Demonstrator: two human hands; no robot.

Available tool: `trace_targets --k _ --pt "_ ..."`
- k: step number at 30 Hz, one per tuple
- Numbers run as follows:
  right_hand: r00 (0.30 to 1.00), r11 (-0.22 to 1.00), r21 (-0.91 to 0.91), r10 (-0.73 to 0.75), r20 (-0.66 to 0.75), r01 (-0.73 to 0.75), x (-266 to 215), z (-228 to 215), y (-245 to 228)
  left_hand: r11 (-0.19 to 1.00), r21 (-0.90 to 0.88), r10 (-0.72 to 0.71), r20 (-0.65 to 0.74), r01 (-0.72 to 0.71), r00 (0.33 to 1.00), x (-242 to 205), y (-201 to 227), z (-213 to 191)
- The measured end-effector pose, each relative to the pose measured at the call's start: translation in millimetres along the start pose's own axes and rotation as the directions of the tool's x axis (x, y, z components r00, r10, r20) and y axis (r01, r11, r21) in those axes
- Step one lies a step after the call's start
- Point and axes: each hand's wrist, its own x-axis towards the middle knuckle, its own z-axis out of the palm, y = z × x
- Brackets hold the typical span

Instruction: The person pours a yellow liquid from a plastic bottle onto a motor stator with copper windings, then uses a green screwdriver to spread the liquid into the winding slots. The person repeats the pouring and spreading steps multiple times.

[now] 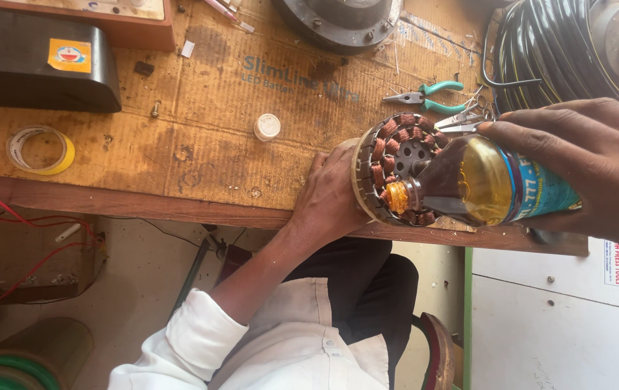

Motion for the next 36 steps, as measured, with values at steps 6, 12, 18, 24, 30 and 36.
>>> trace_targets --k 6,12,18,24,30,36 --pt "0.957 0.95 -0.286 0.19 0.219 -0.123 -3 2 -6 1.0 0.008 0.013 -0.013 -0.013 1.0 -1 -2 0" --pt "0.893 0.953 -0.258 0.251 0.374 -0.16 -8 4 -4 0.999 0.012 0.029 -0.013 -0.029 0.999 0 -2 1" --pt "0.887 0.955 -0.248 0.25 0.389 -0.161 -3 -5 -13 0.999 0.0 0.038 -0.037 -0.038 0.999 -1 -1 -1" --pt "0.918 0.978 -0.138 0.194 0.347 -0.154 14 -20 -27 1.0 0.019 -0.007 0.014 0.007 1.0 1 0 0" --pt "0.881 0.975 -0.132 0.216 0.421 -0.176 34 -41 -28 1.0 0.019 0.003 -0.006 -0.002 1.0 -1 -2 1" --pt "0.79 0.944 -0.099 0.318 0.524 -0.314 48 -50 -29 0.998 -0.04 -0.038 0.005 0.039 0.999 1 -1 -1"
